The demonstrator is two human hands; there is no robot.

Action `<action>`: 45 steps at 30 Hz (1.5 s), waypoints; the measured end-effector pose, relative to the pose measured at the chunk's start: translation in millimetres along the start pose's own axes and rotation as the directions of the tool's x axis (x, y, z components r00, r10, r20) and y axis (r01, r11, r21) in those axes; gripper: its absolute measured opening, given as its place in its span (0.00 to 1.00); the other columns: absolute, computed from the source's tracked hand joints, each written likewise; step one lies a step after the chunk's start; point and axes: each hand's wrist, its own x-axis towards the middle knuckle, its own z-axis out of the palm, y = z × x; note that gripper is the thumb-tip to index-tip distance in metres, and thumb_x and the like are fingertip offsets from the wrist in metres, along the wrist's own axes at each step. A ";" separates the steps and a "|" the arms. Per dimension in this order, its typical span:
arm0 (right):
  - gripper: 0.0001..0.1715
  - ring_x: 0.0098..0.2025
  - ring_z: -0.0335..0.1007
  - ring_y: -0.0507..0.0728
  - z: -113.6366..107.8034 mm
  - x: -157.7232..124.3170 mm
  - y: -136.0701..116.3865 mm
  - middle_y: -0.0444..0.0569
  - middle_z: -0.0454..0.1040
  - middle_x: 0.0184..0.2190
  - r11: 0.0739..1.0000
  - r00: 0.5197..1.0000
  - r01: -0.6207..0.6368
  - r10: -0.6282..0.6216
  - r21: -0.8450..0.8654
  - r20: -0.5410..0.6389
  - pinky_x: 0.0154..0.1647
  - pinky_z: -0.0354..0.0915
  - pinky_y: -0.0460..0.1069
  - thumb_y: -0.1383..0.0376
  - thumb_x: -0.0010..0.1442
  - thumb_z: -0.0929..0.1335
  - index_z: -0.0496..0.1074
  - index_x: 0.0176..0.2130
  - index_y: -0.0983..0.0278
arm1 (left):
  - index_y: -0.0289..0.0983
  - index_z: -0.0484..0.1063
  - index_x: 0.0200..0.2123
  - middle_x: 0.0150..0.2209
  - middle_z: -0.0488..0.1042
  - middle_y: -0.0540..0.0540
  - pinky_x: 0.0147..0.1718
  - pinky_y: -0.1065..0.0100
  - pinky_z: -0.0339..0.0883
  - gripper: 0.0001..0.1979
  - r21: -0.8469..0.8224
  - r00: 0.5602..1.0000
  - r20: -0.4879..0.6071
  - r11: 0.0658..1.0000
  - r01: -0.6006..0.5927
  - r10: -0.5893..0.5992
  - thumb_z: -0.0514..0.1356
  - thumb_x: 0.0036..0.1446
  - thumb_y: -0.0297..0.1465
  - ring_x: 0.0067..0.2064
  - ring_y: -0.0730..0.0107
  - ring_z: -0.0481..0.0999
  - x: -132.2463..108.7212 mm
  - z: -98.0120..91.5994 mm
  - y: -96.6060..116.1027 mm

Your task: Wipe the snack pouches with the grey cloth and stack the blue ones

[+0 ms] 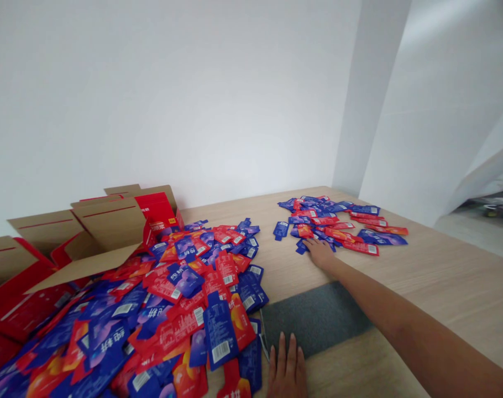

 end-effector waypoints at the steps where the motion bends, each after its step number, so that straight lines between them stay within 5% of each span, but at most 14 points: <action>1: 0.30 0.61 0.49 0.63 0.1 -0.6 -1.2 0.55 0.57 0.60 1.000 1.000 0.017 -0.017 -0.018 -0.003 0.56 0.47 0.63 0.76 0.58 0.55 0.59 0.58 0.63 | 0.41 0.69 0.48 0.49 0.72 0.47 0.44 0.64 0.65 0.17 -0.015 1.000 -0.021 1.000 -0.002 0.002 0.52 0.56 0.32 0.51 0.61 0.70 0.3 0.0 -0.2; 3: 0.28 0.60 0.53 0.64 1.5 -6.4 -10.1 0.57 0.61 0.58 0.997 0.997 0.071 -0.071 -0.042 -0.009 0.56 0.48 0.63 0.74 0.59 0.54 0.61 0.57 0.65 | 0.40 0.69 0.48 0.49 0.73 0.46 0.43 0.63 0.66 0.18 -0.046 0.999 -0.048 0.999 -0.016 0.014 0.52 0.56 0.35 0.50 0.59 0.70 1.0 -0.6 -0.2; 10: 0.24 0.52 0.63 0.58 9.5 -40.5 -58.3 0.57 0.68 0.52 0.959 0.959 0.282 -0.282 -0.036 0.013 0.52 0.56 0.52 0.72 0.59 0.58 0.65 0.54 0.65 | 0.36 0.68 0.51 0.51 0.70 0.41 0.43 0.60 0.67 0.23 -0.149 0.988 0.145 0.988 -0.040 0.062 0.53 0.52 0.37 0.51 0.54 0.70 6.6 -11.2 -7.5; 14: 0.29 0.56 0.57 0.61 -2.0 -27.2 -44.9 0.60 0.62 0.56 0.970 0.971 0.239 -0.239 -0.040 0.006 0.54 0.54 0.52 0.72 0.54 0.61 0.62 0.56 0.69 | 0.33 0.67 0.53 0.53 0.68 0.38 0.43 0.60 0.68 0.26 -0.181 0.987 0.113 0.979 -0.092 0.114 0.53 0.51 0.39 0.52 0.53 0.69 6.2 -8.5 -13.1; 18: 0.37 0.60 0.52 0.63 -12.2 -6.0 -25.3 0.58 0.58 0.60 0.975 0.976 0.217 -0.215 -0.045 0.047 0.55 0.52 0.57 0.73 0.48 0.64 0.59 0.58 0.66 | 0.39 0.69 0.49 0.50 0.72 0.44 0.43 0.63 0.67 0.18 -0.096 0.997 0.065 0.995 -0.036 0.043 0.53 0.55 0.30 0.50 0.60 0.71 8.1 -9.0 -7.7; 25: 0.20 0.49 0.67 0.63 -13.2 -8.9 -44.5 0.63 0.72 0.45 0.977 0.976 0.213 -0.212 -0.023 0.042 0.48 0.58 0.54 0.70 0.57 0.59 0.70 0.47 0.69 | 0.42 0.71 0.44 0.48 0.73 0.48 0.48 0.64 0.65 0.13 -0.033 0.990 0.103 0.994 0.100 -0.096 0.52 0.58 0.24 0.50 0.65 0.72 25.9 -39.2 1.0; 34: 0.21 0.44 0.70 0.58 -38.3 -62.7 -67.0 0.58 0.74 0.42 0.978 0.993 0.113 -0.105 0.176 -0.058 0.41 0.62 0.49 0.65 0.64 0.53 0.62 0.51 0.68 | 0.42 0.69 0.50 0.52 0.70 0.47 0.47 0.63 0.67 0.17 -0.058 0.970 0.235 0.995 0.076 -0.060 0.52 0.59 0.26 0.53 0.62 0.68 21.2 -32.9 -0.1; 39: 0.25 0.50 0.66 0.56 -14.4 -128.0 -77.0 0.57 0.71 0.48 0.912 0.985 0.171 -0.172 0.373 -0.031 0.51 0.61 0.50 0.66 0.60 0.58 0.60 0.56 0.70 | 0.40 0.70 0.50 0.50 0.71 0.46 0.43 0.61 0.70 0.17 -0.070 0.987 0.158 0.997 0.035 -0.023 0.50 0.59 0.28 0.50 0.58 0.71 15.0 -20.7 0.8; 42: 0.27 0.59 0.55 0.60 1.8 -161.9 -92.2 0.58 0.62 0.58 0.880 0.950 0.310 -0.280 0.359 -0.135 0.59 0.52 0.56 0.63 0.61 0.58 0.59 0.58 0.68 | 0.40 0.69 0.51 0.51 0.71 0.46 0.46 0.62 0.68 0.18 -0.052 0.985 0.165 0.997 0.060 -0.051 0.51 0.58 0.27 0.52 0.59 0.69 15.5 -24.6 1.1; 45: 0.26 0.62 0.50 0.59 9.9 -178.2 -108.2 0.51 0.58 0.60 0.859 0.915 0.400 -0.396 0.319 -0.083 0.61 0.50 0.59 0.65 0.61 0.57 0.61 0.58 0.61 | 0.39 0.69 0.50 0.50 0.71 0.46 0.46 0.63 0.67 0.18 -0.031 0.987 0.149 0.998 0.060 -0.055 0.52 0.57 0.26 0.51 0.60 0.70 17.8 -31.4 0.4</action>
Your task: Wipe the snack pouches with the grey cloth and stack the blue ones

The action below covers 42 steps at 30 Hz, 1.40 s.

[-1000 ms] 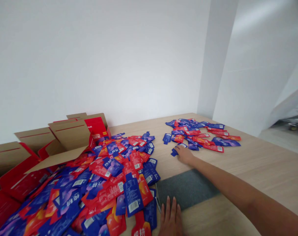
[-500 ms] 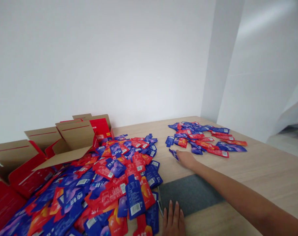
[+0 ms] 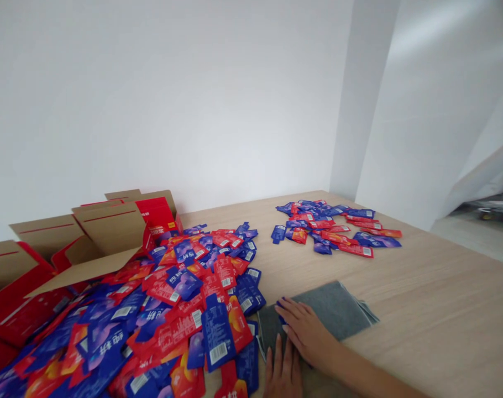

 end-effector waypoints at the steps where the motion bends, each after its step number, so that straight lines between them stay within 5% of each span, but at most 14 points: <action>1: 0.26 0.63 0.49 0.60 2.4 -0.6 -1.9 0.50 0.56 0.61 1.000 0.999 0.009 -0.009 -0.013 0.033 0.61 0.49 0.60 0.66 0.61 0.57 0.61 0.58 0.61 | 0.39 0.70 0.50 0.50 0.72 0.46 0.46 0.63 0.68 0.18 0.004 1.000 -0.010 1.000 0.003 -0.003 0.52 0.57 0.25 0.51 0.60 0.70 0.6 -1.8 -0.1; 10: 0.27 0.64 0.46 0.60 -5.3 -1.1 60.7 0.53 0.53 0.62 0.973 0.985 -0.170 0.163 -0.158 -0.056 0.61 0.49 0.60 0.61 0.63 0.55 0.58 0.60 0.64 | 0.43 0.73 0.43 0.47 0.74 0.52 0.43 0.64 0.70 0.12 -0.060 0.991 -0.109 0.996 0.065 -0.072 0.54 0.58 0.27 0.47 0.62 0.73 5.9 -6.7 3.0; 19: 0.28 0.64 0.46 0.59 12.9 7.2 9.5 0.51 0.53 0.62 0.998 0.999 0.016 -0.013 -0.062 0.038 0.62 0.49 0.59 0.66 0.61 0.56 0.57 0.60 0.64 | 0.42 0.72 0.46 0.47 0.74 0.49 0.44 0.64 0.67 0.14 -0.033 0.994 -0.095 0.998 0.045 -0.048 0.54 0.58 0.26 0.48 0.62 0.73 -1.0 2.9 2.0; 23: 0.27 0.64 0.45 0.59 0.2 -0.4 35.0 0.50 0.53 0.62 0.995 0.998 -0.060 0.060 -0.081 -0.011 0.62 0.49 0.58 0.63 0.63 0.55 0.58 0.60 0.64 | 0.41 0.70 0.49 0.49 0.72 0.46 0.46 0.63 0.64 0.16 -0.048 0.996 -0.087 0.999 -0.023 0.019 0.53 0.57 0.34 0.51 0.60 0.70 -8.9 18.8 -4.5; 27: 0.27 0.64 0.45 0.59 -6.9 -7.0 61.3 0.51 0.52 0.63 0.985 0.991 -0.120 0.111 -0.127 -0.074 0.61 0.51 0.58 0.59 0.64 0.55 0.58 0.60 0.63 | 0.35 0.66 0.53 0.52 0.69 0.39 0.46 0.61 0.62 0.28 -0.124 0.985 -0.102 0.981 -0.152 0.140 0.50 0.55 0.45 0.53 0.54 0.67 -13.8 31.7 -12.1; 30: 0.28 0.64 0.45 0.60 -6.7 -11.8 71.0 0.53 0.52 0.63 0.982 0.981 -0.130 0.108 -0.136 -0.159 0.60 0.53 0.57 0.57 0.63 0.55 0.58 0.59 0.63 | 0.34 0.64 0.55 0.54 0.67 0.37 0.47 0.59 0.61 0.30 -0.141 0.989 -0.065 0.980 -0.143 0.135 0.50 0.54 0.46 0.54 0.51 0.65 -14.3 34.6 -11.3; 35: 0.30 0.54 0.62 0.63 -16.5 -24.9 82.4 0.59 0.67 0.51 0.955 0.931 -0.281 0.248 -0.094 -0.267 0.56 0.57 0.59 0.58 0.57 0.61 0.61 0.57 0.66 | 0.36 0.69 0.51 0.51 0.71 0.41 0.44 0.59 0.64 0.23 -0.096 0.991 -0.113 0.992 -0.080 0.069 0.50 0.55 0.40 0.51 0.53 0.69 -12.9 36.1 -2.2; 39: 0.30 0.40 0.71 0.60 -40.0 -26.4 71.0 0.57 0.71 0.42 0.928 0.915 -0.365 0.372 0.072 -0.154 0.45 0.65 0.55 0.62 0.52 0.63 0.63 0.54 0.67 | 0.37 0.69 0.51 0.52 0.70 0.42 0.45 0.59 0.64 0.21 -0.090 0.998 -0.050 0.995 -0.032 0.028 0.51 0.56 0.37 0.52 0.53 0.68 -11.2 30.5 0.3; 42: 0.26 0.33 0.71 0.57 -55.3 -18.0 46.7 0.52 0.73 0.34 0.908 0.937 -0.292 0.334 0.302 -0.098 0.38 0.67 0.53 0.60 0.55 0.60 0.64 0.52 0.67 | 0.38 0.68 0.52 0.52 0.70 0.43 0.45 0.59 0.65 0.20 -0.087 0.999 0.022 0.995 -0.045 0.047 0.51 0.57 0.32 0.52 0.55 0.68 -9.2 22.2 0.5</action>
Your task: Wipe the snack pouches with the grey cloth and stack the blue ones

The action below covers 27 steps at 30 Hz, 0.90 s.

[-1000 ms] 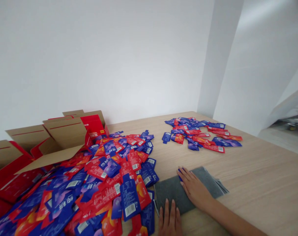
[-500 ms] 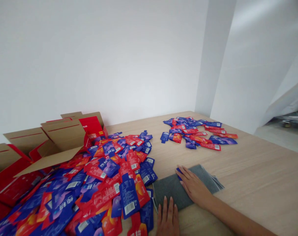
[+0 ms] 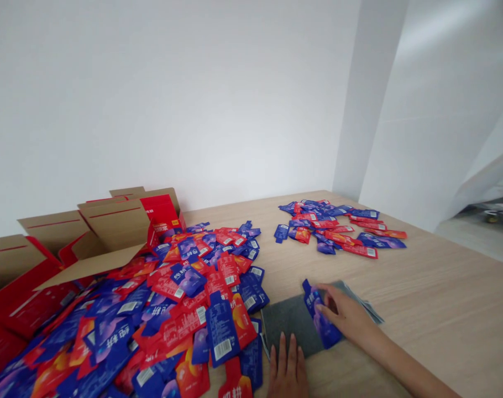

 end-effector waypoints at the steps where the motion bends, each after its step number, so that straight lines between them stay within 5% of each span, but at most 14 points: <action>1: 0.25 0.32 0.71 0.57 1.1 0.7 -9.3 0.50 0.73 0.32 0.995 0.999 0.025 -0.028 0.097 0.029 0.36 0.68 0.52 0.58 0.58 0.58 0.63 0.52 0.66 | 0.38 0.68 0.51 0.52 0.69 0.43 0.45 0.59 0.65 0.19 0.000 1.000 0.014 1.000 0.005 -0.005 0.51 0.57 0.32 0.53 0.54 0.68 0.8 -2.5 0.6; 4: 0.25 0.39 0.72 0.57 16.4 2.3 -27.1 0.53 0.74 0.38 0.973 0.990 0.118 -0.130 0.199 0.048 0.42 0.68 0.52 0.57 0.61 0.56 0.64 0.52 0.66 | 0.38 0.71 0.48 0.51 0.71 0.43 0.46 0.58 0.66 0.16 0.006 0.999 -0.004 0.999 0.046 -0.046 0.52 0.56 0.30 0.52 0.54 0.69 2.8 -5.6 3.7; 7: 0.25 0.55 0.61 0.59 45.2 2.3 -30.9 0.58 0.67 0.53 0.975 0.975 0.221 -0.220 -0.019 0.029 0.57 0.57 0.56 0.60 0.61 0.57 0.64 0.54 0.67 | 0.41 0.74 0.43 0.47 0.74 0.47 0.45 0.60 0.66 0.13 0.026 0.993 -0.083 0.996 0.091 -0.088 0.53 0.57 0.27 0.49 0.58 0.71 3.0 -2.0 6.4; 12: 0.27 0.63 0.47 0.60 80.7 1.8 -26.3 0.52 0.52 0.62 0.901 0.951 0.303 -0.264 -0.311 0.164 0.60 0.50 0.61 0.62 0.63 0.56 0.58 0.60 0.61 | 0.43 0.72 0.46 0.47 0.74 0.49 0.46 0.63 0.65 0.15 0.091 0.989 -0.122 0.992 0.091 -0.080 0.52 0.57 0.28 0.49 0.63 0.71 0.3 7.0 8.1; 21: 0.27 0.63 0.47 0.60 56.5 5.6 33.7 0.52 0.52 0.62 0.826 0.974 0.215 -0.224 -0.521 0.047 0.60 0.52 0.60 0.61 0.63 0.56 0.57 0.60 0.61 | 0.41 0.71 0.45 0.47 0.74 0.48 0.43 0.62 0.65 0.15 0.103 0.964 -0.267 0.994 0.036 -0.007 0.51 0.56 0.27 0.48 0.61 0.72 2.1 5.9 4.2; 27: 0.27 0.64 0.42 0.58 66.7 -5.5 14.3 0.50 0.48 0.63 0.833 0.941 0.338 -0.300 -0.439 0.155 0.61 0.50 0.59 0.61 0.64 0.55 0.55 0.61 0.61 | 0.41 0.71 0.46 0.49 0.73 0.48 0.45 0.62 0.63 0.14 0.108 0.977 -0.212 0.994 0.034 -0.011 0.53 0.57 0.30 0.50 0.61 0.71 2.4 1.9 0.4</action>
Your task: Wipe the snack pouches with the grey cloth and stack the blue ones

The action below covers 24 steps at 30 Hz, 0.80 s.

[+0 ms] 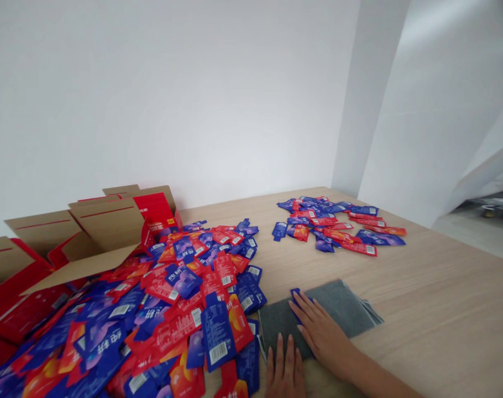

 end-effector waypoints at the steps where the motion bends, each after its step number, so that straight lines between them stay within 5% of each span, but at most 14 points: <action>1: 0.27 0.65 0.42 0.58 -1.1 -1.1 -1.8 0.50 0.48 0.64 1.000 1.000 0.019 -0.019 0.020 0.003 0.61 0.49 0.58 0.61 0.64 0.55 0.54 0.61 0.60 | 0.41 0.71 0.46 0.48 0.73 0.47 0.45 0.62 0.63 0.14 -0.014 1.000 -0.021 1.000 -0.010 0.010 0.53 0.57 0.33 0.50 0.60 0.70 -0.4 0.4 -1.3; 4: 0.27 0.64 0.43 0.58 -5.3 -6.5 9.4 0.50 0.49 0.63 0.999 1.000 -0.007 0.008 0.045 -0.017 0.61 0.50 0.59 0.62 0.64 0.55 0.55 0.61 0.60 | 0.39 0.71 0.48 0.48 0.73 0.44 0.45 0.62 0.62 0.20 -0.064 0.997 -0.053 0.997 -0.052 0.048 0.52 0.55 0.40 0.50 0.57 0.70 -2.8 2.7 -6.2; 11: 0.26 0.63 0.46 0.59 -11.9 -18.2 54.0 0.54 0.52 0.62 0.984 0.982 -0.180 0.180 -0.009 -0.059 0.60 0.50 0.61 0.60 0.63 0.56 0.59 0.59 0.63 | 0.34 0.66 0.54 0.54 0.68 0.39 0.46 0.59 0.62 0.28 -0.162 0.987 0.127 0.983 -0.082 0.103 0.50 0.54 0.43 0.54 0.52 0.67 -7.5 2.2 -10.8; 16: 0.27 0.64 0.43 0.59 -11.1 -22.5 24.0 0.53 0.51 0.62 0.991 0.995 -0.104 0.104 0.087 0.009 0.61 0.48 0.61 0.59 0.64 0.55 0.57 0.60 0.61 | 0.34 0.66 0.53 0.53 0.69 0.40 0.45 0.59 0.63 0.27 -0.145 0.992 0.073 0.985 -0.092 0.103 0.51 0.54 0.42 0.53 0.52 0.67 -4.9 -0.1 -7.8; 20: 0.27 0.65 0.41 0.58 -11.1 -21.1 -3.9 0.49 0.48 0.63 0.990 0.995 0.002 -0.016 0.140 0.099 0.62 0.47 0.60 0.59 0.64 0.55 0.54 0.61 0.59 | 0.39 0.68 0.51 0.52 0.70 0.45 0.46 0.60 0.63 0.18 -0.081 0.994 0.107 0.996 -0.025 0.034 0.52 0.57 0.32 0.52 0.57 0.68 -4.5 0.0 -2.9; 24: 0.27 0.65 0.42 0.58 -12.7 -1.8 -5.6 0.50 0.48 0.63 0.992 0.998 0.022 -0.030 0.123 0.062 0.62 0.47 0.60 0.61 0.64 0.55 0.54 0.61 0.61 | 0.39 0.68 0.51 0.51 0.71 0.44 0.47 0.61 0.62 0.18 -0.094 0.995 0.092 0.995 -0.029 0.037 0.52 0.57 0.32 0.52 0.57 0.68 -5.0 0.7 -5.3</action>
